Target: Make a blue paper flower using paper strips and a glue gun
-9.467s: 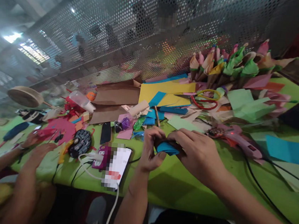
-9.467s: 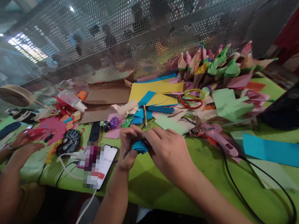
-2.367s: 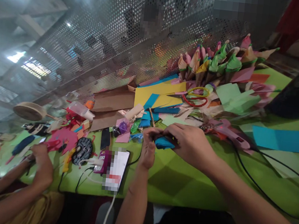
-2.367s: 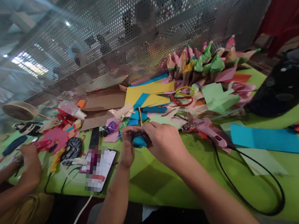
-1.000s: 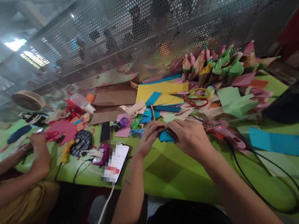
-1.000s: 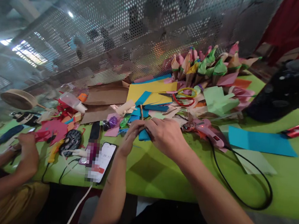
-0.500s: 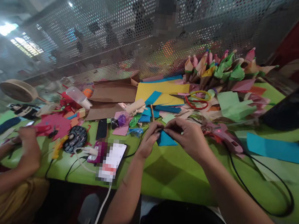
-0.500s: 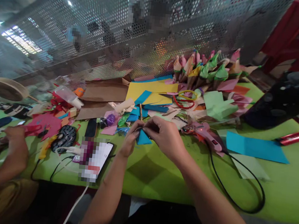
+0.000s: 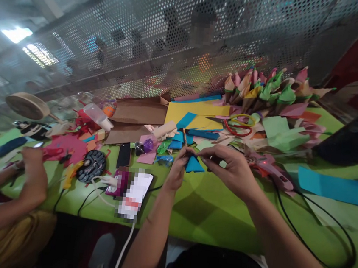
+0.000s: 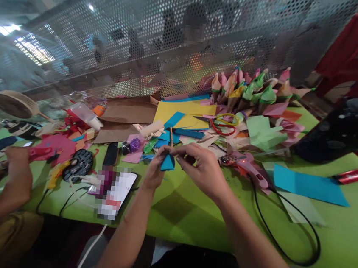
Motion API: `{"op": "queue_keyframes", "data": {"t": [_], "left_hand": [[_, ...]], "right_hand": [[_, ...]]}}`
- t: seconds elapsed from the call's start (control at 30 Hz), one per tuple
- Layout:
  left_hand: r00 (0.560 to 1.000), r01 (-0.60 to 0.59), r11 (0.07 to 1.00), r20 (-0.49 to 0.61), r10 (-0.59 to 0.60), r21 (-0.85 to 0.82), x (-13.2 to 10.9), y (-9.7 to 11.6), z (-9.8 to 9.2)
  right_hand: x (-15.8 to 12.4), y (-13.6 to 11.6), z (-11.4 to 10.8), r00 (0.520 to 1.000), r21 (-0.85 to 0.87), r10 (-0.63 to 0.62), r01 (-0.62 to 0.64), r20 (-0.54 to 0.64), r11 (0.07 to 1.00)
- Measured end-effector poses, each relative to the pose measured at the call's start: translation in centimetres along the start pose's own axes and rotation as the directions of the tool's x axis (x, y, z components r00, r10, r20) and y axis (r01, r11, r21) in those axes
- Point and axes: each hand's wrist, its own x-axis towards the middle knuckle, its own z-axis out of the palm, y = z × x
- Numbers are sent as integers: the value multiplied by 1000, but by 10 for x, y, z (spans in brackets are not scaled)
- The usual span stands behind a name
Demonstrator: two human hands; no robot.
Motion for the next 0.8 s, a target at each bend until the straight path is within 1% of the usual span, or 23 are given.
{"op": "queue_keyframes", "data": {"t": [0.13, 0.23, 0.33, 0.43, 0.57, 0.7, 0.8], "left_hand": [[999, 33, 999, -2, -33, 6, -1, 0, 1], [999, 48, 999, 9, -48, -13, -3, 0, 2], [997, 63, 998, 35, -63, 6, -4, 1, 2], [993, 69, 993, 91, -78, 97, -4, 0, 0], [991, 31, 981, 123, -56, 193, -6, -1, -2], [988, -1, 980, 153, -30, 198, -7, 4, -1], [979, 6, 984, 198, -42, 179, -7, 10, 0]], "right_hand": [[0, 1, 1, 992, -74, -115, 119, 56, 990], [0, 4, 3, 985, -116, -161, 167, 60, 979], [0, 7, 4, 984, -174, -160, 170, 72, 970], [-1, 9, 2, 986, -250, -141, 158, 85, 955], [-2, 10, -1, 987, -353, -121, 150, 101, 924], [-2, 8, -2, 984, -449, -123, 167, 125, 878], [-2, 7, -3, 976, -476, -153, 209, 153, 854]]}}
